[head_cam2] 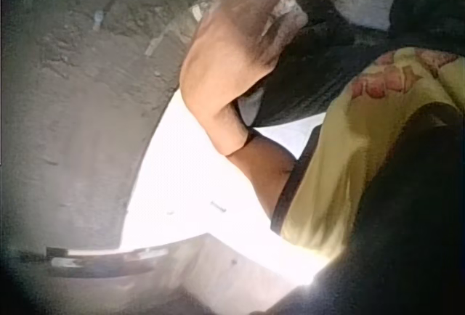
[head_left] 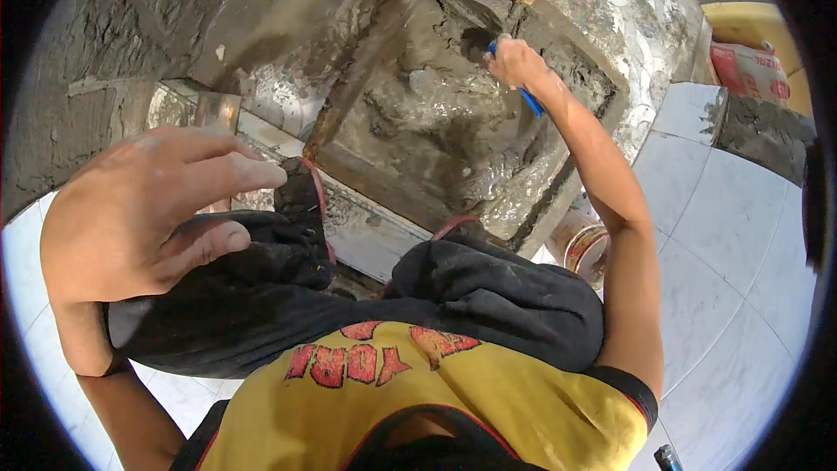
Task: The person uses a spirit level to check the verticality of a wall section before applying mortar. Then, they use a trowel and a float to apply and smooth mortar into a recessed floor area around a drain.
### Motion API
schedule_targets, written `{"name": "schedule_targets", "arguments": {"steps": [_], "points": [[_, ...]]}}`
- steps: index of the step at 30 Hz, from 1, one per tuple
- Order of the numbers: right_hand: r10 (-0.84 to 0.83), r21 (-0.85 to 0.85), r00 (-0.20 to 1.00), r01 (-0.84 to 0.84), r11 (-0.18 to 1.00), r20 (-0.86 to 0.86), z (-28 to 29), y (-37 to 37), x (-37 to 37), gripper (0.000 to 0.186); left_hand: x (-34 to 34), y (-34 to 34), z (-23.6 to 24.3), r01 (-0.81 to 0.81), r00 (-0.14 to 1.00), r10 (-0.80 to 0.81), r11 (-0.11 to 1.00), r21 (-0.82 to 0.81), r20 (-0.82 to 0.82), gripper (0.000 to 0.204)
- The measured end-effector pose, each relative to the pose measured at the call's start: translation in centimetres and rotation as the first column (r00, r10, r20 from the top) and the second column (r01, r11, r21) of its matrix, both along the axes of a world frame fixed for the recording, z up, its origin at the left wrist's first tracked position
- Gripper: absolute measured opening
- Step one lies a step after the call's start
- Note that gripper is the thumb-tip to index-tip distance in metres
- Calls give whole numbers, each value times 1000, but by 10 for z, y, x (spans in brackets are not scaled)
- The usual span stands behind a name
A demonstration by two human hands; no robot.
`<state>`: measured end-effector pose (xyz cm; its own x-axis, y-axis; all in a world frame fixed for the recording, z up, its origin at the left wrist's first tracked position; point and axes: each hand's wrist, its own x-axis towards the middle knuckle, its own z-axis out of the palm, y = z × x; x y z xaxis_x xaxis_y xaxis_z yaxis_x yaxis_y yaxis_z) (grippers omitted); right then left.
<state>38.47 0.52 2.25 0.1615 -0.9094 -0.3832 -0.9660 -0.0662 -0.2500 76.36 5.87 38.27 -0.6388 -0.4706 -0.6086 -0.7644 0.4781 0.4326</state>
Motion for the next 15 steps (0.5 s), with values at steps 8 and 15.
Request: {"name": "schedule_targets", "arguments": {"steps": [8, 15], "points": [[-147, 147, 987, 136, 980, 64, -28, -31, 31, 38, -16, -14, 0, -13, 993, 10, 999, 31, 114, 49], [248, -60, 969, -247, 967, 8, -86, -21, 29, 27, -21, -12, 3, 36, 994, -32, 999, -34, 104, 47]]}}
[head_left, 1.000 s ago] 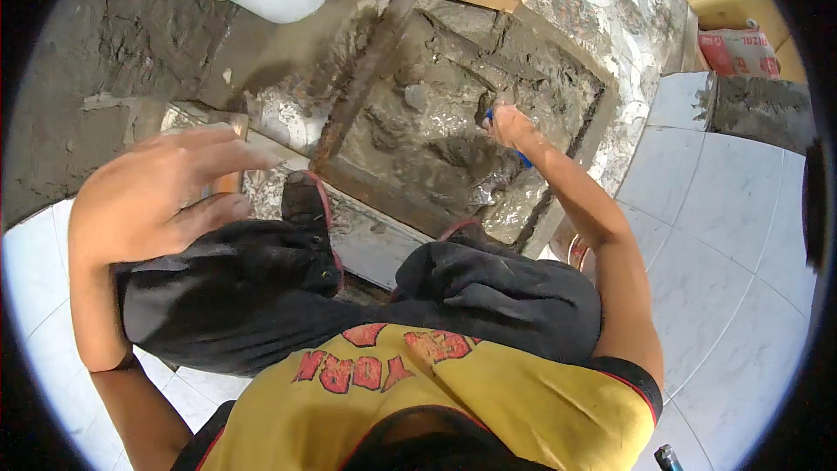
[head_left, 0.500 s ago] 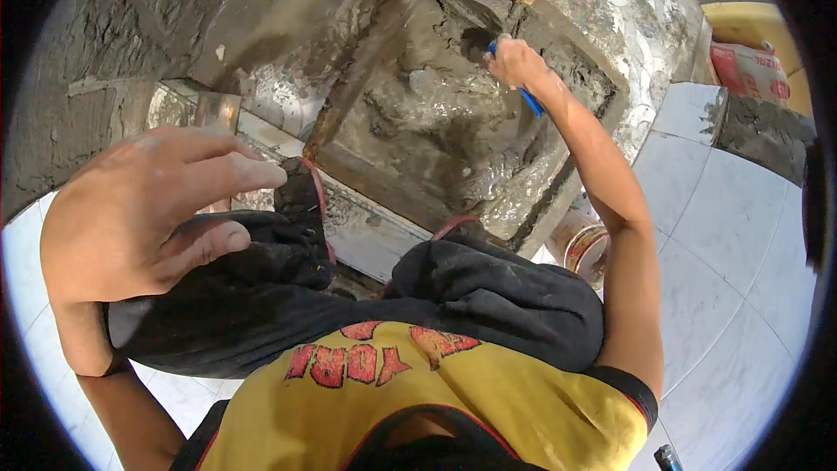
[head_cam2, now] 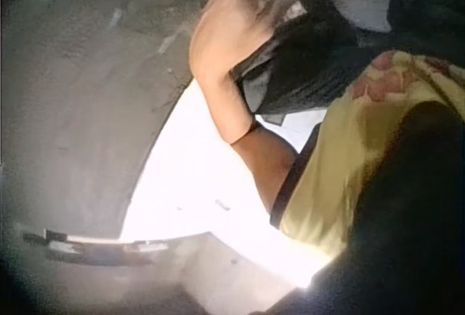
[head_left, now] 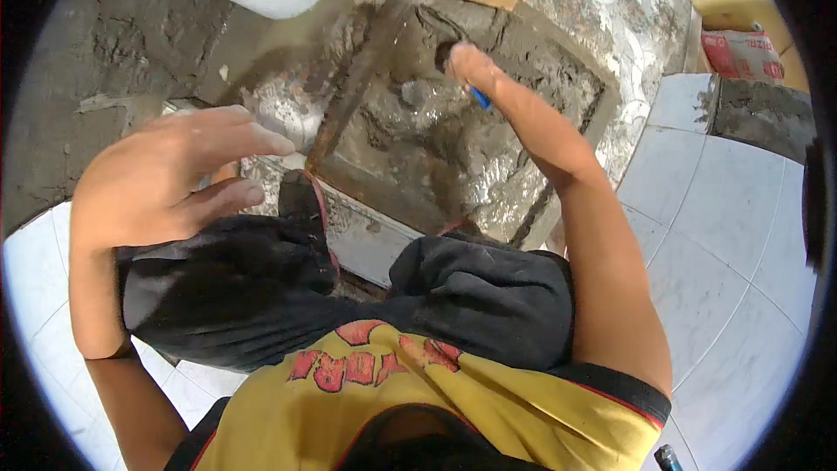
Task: The person uses a spirit level to check the verticality of a wall section before applying mortar. Then, they use a trowel and a float to apply and smooth mortar into a recessed floor area around a drain.
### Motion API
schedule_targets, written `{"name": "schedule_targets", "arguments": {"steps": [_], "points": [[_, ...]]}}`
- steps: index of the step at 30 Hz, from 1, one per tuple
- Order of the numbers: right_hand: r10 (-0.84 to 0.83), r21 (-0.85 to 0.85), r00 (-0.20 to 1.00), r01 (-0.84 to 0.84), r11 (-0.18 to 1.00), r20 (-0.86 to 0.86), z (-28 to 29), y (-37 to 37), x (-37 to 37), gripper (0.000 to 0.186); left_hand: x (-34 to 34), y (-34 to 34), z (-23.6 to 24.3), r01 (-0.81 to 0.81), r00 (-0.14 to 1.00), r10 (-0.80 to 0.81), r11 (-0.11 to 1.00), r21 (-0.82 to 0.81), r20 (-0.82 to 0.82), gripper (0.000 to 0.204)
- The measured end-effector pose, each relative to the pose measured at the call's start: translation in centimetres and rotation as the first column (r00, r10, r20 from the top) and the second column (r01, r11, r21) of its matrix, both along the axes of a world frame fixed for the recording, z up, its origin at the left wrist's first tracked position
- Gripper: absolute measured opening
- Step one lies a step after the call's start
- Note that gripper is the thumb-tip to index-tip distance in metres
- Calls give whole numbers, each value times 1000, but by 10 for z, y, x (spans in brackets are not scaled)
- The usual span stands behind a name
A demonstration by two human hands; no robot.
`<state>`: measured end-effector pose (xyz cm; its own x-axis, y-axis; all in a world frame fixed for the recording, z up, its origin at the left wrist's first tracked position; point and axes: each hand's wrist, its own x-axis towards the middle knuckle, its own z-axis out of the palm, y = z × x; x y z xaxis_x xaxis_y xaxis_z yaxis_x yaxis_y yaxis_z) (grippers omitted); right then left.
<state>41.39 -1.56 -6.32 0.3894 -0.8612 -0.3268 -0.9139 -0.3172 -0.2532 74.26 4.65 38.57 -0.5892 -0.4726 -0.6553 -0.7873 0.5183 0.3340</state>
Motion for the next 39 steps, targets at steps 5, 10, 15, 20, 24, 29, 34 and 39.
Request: {"name": "schedule_targets", "arguments": {"steps": [5, 10, 15, 20, 24, 29, 34, 39], "points": [[-275, 223, 960, 280, 934, -56, -35, 42, -20, 39, 2, 2, 4, 50, 993, -52, 999, -19, -103, 44], [-318, 175, 948, 318, 932, -34, 48, 95, -14, 48, 23, 13, 4, -26, 997, 25, 1000, -9, -78, 47], [-405, 110, 911, 411, 905, -77, 90, 116, -66, 49, 12, 16, 8, -23, 985, 30, 999, 41, -167, 50], [-237, -13, 968, 237, 971, -82, 91, 76, -93, 43, 13, 7, 3, -38, 997, 44, 995, 92, -69, 52], [-210, -15, 976, 209, 978, -63, 70, 65, -79, 43, 13, -5, -3, -37, 999, 41, 994, 100, -35, 52], [-298, 81, 952, 304, 949, -74, 32, 41, -57, 44, 2, -5, -7, 5, 996, 4, 995, 98, -93, 51], [-190, 134, 980, 181, 974, 61, -3, 53, -53, 37, -13, 5, 0, -6, 1000, 5, 999, -45, -8, 49], [-100, -256, 991, 119, 959, 86, -51, 131, -58, 28, -6, 8, -3, 71, 984, -86, 993, -99, -156, 45]]}}
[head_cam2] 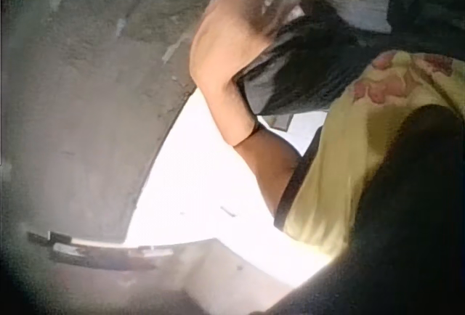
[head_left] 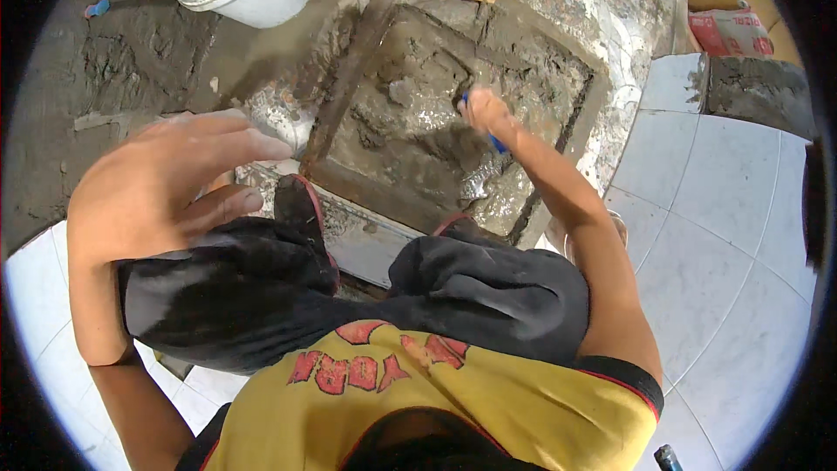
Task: The person uses a spirit level to check the verticality of a wall section before applying mortar. Then, they use a trowel and a float to apply and smooth mortar into a recessed floor area around a drain.
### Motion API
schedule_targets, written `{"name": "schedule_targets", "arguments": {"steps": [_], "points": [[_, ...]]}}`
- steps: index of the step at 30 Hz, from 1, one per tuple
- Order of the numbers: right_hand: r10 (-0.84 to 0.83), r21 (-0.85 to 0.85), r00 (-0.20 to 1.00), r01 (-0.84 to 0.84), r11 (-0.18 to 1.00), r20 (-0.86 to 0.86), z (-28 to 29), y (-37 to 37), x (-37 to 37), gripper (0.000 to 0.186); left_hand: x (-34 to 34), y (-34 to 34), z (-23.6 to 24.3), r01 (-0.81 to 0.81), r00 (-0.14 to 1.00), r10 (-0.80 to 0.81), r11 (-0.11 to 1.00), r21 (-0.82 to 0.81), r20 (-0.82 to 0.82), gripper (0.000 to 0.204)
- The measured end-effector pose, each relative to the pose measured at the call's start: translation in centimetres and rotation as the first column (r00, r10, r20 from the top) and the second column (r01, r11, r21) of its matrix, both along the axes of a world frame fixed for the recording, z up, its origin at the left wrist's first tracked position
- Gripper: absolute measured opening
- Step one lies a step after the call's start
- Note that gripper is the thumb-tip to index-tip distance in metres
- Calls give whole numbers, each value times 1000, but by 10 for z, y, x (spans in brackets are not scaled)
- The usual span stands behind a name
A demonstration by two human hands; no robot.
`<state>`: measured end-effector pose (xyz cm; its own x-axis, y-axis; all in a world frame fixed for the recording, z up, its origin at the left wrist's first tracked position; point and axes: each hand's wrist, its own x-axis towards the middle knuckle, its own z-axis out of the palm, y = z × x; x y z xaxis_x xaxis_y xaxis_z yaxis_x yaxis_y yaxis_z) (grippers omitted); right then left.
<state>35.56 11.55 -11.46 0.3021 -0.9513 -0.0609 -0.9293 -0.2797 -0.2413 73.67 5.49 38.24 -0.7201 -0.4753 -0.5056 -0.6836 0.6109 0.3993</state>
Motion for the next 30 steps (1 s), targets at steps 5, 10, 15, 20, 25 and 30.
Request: {"name": "schedule_targets", "arguments": {"steps": [5, 10, 15, 20, 25, 30], "points": [[-351, 418, 936, 330, 846, -30, 106, 10, 15, 48, 4, 0, 10, -71, 991, 55, 989, 130, 124, 47], [-351, 403, 936, 328, 854, -18, 139, -21, 2, 62, 5, 2, 9, -33, 999, 38, 987, 155, -30, 51], [-323, 363, 946, 301, 882, 0, 137, -74, 13, 53, 3, -7, 9, -110, 990, 94, 981, 160, 103, 51], [-383, 462, 919, 302, 834, 91, 120, -99, 27, 48, 15, -11, 7, -159, 978, 134, 974, 159, 158, 52], [-301, 501, 954, 257, 826, 6, 74, -135, 35, 42, 9, -20, -3, -108, 988, 89, 983, 150, 129, 53], [-147, 463, 980, 194, 865, -136, 77, -141, 65, 35, 0, -13, 2, -72, 988, 62, 995, 65, 142, 51]]}}
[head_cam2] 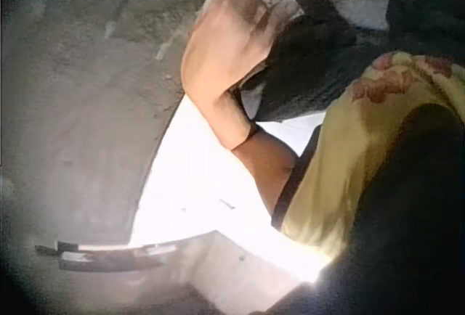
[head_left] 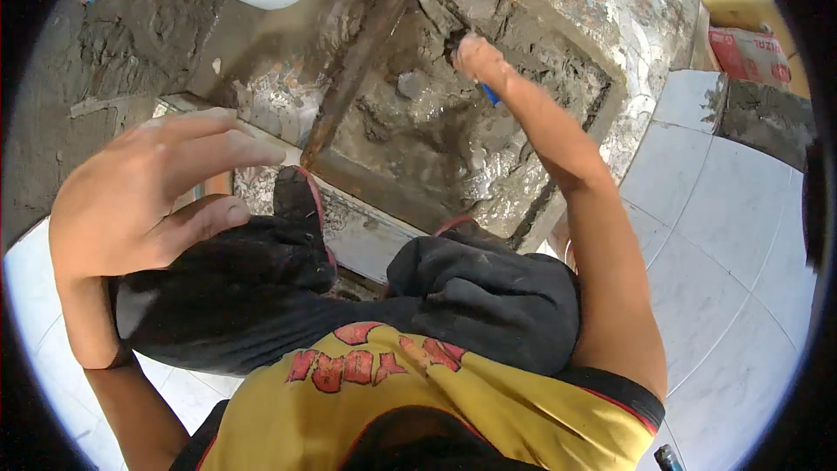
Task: The person uses a spirit level to check the verticality of a wall section before applying mortar. Then, they use a trowel and a float to apply and smooth mortar into a recessed floor area around a drain.
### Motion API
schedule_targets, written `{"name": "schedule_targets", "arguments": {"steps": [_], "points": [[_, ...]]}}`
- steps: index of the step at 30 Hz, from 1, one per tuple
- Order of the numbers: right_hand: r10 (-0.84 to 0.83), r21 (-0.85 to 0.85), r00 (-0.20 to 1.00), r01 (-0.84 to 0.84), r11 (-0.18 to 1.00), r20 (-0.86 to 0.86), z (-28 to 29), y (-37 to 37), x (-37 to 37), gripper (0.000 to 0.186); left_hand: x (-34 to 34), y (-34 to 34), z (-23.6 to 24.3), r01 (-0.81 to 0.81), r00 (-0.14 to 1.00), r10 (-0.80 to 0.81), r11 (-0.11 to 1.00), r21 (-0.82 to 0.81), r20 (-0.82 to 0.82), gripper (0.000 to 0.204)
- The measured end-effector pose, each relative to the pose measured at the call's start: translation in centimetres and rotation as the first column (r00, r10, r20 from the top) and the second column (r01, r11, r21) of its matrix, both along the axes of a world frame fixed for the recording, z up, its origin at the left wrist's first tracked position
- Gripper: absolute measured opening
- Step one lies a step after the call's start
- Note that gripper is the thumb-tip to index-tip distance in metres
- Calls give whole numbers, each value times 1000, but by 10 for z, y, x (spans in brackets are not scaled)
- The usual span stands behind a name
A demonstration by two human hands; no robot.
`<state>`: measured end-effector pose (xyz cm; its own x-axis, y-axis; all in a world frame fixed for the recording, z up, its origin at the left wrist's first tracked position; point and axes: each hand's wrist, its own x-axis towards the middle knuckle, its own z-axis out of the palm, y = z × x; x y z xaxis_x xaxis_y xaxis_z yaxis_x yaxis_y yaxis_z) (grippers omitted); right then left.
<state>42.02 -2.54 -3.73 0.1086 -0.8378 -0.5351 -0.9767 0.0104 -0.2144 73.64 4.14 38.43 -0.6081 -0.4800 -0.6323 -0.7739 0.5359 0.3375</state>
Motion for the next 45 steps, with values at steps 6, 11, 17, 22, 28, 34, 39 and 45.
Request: {"name": "schedule_targets", "arguments": {"steps": [6, 11, 17, 22, 28, 34, 39, 45], "points": [[169, -130, 985, -173, 976, -43, -13, 50, -31, 30, 3, 10, -5, 12, 998, -14, 1000, -20, -67, 43], [-36, -20, 996, 37, 999, 78, 21, 80, -29, 39, 18, 14, -3, -4, 995, 1, 1000, -31, -95, 37], [469, -231, 881, -444, 866, 65, 47, 48, -41, 35, 11, 34, 7, 252, 946, -261, 965, -69, -191, 43], [295, 120, 937, -320, 940, 189, 21, -44, -42, 30, -5, 36, 9, 456, 884, -443, 887, 67, -152, 41], [-50, 361, 986, -10, 933, 157, 76, -114, 0, 22, 16, 48, 11, 390, 881, -395, 918, -72, -261, 41], [331, 359, 918, -240, 902, -219, 103, -123, 83, 22, 27, 58, 19, 297, 917, -310, 951, -91, -250, 32], [472, 192, 813, -431, 882, -342, 103, -67, 91, 28, 26, 55, 20, 344, 893, -365, 931, -121, -265, 31], [325, 301, 943, -291, 908, -69, 128, -3, 90, 31, 32, 42, 11, 405, 877, -403, 913, -49, -262, 34]]}}
